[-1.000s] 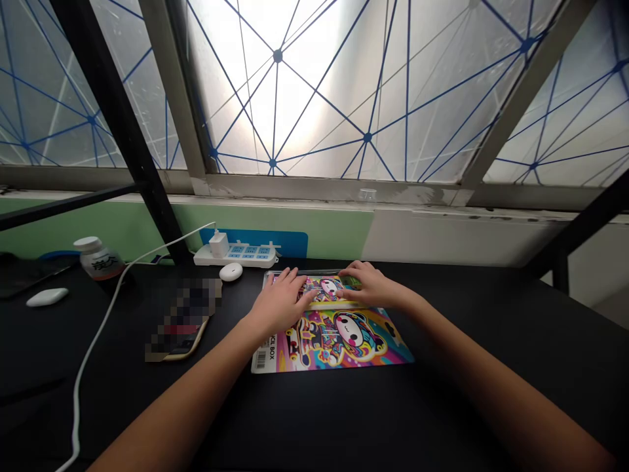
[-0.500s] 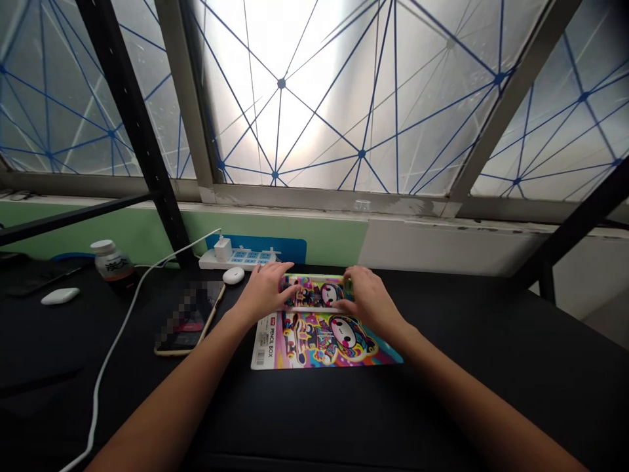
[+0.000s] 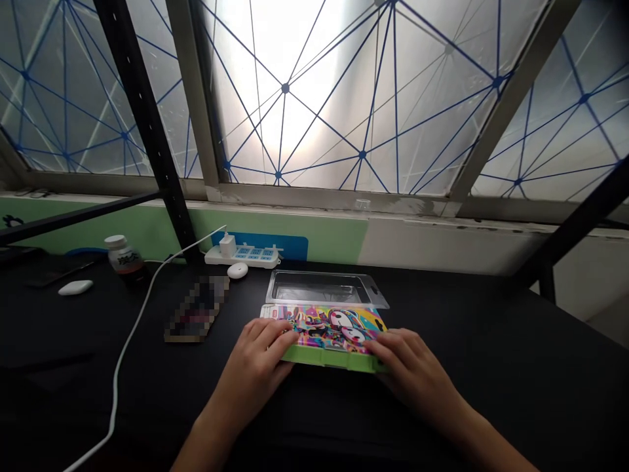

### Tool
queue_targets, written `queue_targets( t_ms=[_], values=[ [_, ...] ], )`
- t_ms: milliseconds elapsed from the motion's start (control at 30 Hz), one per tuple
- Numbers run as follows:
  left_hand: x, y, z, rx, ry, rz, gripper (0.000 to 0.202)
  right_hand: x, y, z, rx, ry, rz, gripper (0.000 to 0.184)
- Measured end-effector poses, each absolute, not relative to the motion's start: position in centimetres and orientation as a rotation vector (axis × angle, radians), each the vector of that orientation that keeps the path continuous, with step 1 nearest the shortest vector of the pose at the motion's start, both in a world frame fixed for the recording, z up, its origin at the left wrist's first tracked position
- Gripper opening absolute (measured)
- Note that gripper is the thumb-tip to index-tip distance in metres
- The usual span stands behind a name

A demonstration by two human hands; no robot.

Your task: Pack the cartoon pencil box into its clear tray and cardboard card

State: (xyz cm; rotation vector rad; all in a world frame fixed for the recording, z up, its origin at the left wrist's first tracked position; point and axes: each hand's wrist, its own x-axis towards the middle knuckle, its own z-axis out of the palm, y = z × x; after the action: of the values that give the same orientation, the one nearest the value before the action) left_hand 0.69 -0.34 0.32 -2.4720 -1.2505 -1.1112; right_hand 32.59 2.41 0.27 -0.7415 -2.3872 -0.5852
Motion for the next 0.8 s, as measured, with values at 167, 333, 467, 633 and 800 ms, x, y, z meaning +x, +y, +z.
queue_targets(
  t_ms=[167, 333, 467, 633, 800],
  values=[
    [0.1, -1.3, -1.8, -2.552, -1.783, -1.001, 0.071, 32.7, 1.5, -1.4, -0.977, -2.419, -0.156, 0.046],
    [0.0, -1.2, -1.2, -2.700, -1.934, -0.915, 0.083, 33.7, 2.3, -0.7, -1.194, -2.354, 0.364, 0.070],
    [0.0, -1.4, -0.9, -2.658, -2.005, -1.026, 0.083, 34.5, 3.9, 2.1, -1.192, -2.339, 0.641, 0.064],
    [0.1, -1.5, -0.9, -2.609, -2.150, -1.068, 0.101, 34.3, 6.9, 4.5, -1.314, -2.206, 0.902, 0.043],
    [0.1, -1.5, -0.8, -2.614, -2.238, -0.985, 0.111, 33.3, 7.0, 2.6, -1.427, -1.976, 0.791, 0.058]
  ],
)
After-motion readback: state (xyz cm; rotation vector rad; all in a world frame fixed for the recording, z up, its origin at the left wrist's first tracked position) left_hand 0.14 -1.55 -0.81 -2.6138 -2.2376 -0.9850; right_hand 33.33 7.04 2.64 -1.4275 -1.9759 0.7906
